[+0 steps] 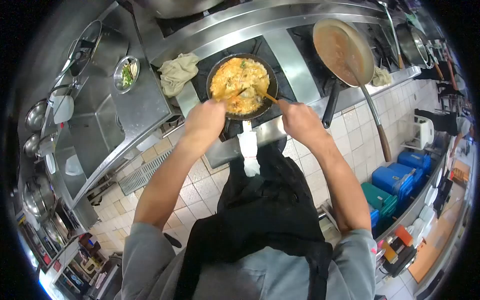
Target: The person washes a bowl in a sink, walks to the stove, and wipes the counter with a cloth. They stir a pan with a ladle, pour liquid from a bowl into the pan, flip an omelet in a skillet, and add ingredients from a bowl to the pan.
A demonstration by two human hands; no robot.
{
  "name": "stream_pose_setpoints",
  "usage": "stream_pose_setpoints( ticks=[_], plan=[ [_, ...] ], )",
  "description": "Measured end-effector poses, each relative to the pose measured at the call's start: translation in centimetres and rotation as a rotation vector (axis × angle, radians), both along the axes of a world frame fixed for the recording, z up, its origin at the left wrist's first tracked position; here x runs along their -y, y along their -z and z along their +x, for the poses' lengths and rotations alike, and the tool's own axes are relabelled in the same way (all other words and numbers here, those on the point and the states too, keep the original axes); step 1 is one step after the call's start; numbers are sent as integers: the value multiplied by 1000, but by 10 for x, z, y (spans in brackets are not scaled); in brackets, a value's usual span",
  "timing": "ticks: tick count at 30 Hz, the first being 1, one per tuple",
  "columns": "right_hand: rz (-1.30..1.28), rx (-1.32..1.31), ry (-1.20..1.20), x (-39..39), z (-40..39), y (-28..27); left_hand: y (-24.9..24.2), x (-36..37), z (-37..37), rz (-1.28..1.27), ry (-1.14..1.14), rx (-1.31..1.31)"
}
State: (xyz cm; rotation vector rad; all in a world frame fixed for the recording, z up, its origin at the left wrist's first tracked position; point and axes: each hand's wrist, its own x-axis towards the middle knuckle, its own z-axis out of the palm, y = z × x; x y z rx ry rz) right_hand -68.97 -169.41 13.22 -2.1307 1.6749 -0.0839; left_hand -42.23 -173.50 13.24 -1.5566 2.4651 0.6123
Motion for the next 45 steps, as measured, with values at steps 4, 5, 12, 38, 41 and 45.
stream_pose_setpoints(
  ticks=[4, 5, 12, 38, 41, 45],
  plan=[
    [-58, 87, 38, -3, -9, -27, -39, -7, 33, -99, -111, 20],
    [-55, 89, 36, -2, -3, -23, -39, -1, 40, -102, -146, 43],
    [-129, 69, -33, 53, 28, 37, 6, 38, 45, -134, -163, 63],
    [-54, 50, 8, 22, 13, 0, -55, 28, 19, 12, -36, 126],
    [-37, 111, 53, 18, 5, -30, -53, 45, 18, -93, -11, 31],
    [-164, 179, 83, 36, 13, -10, -4, 69, 16, -179, -17, 15]
  ],
)
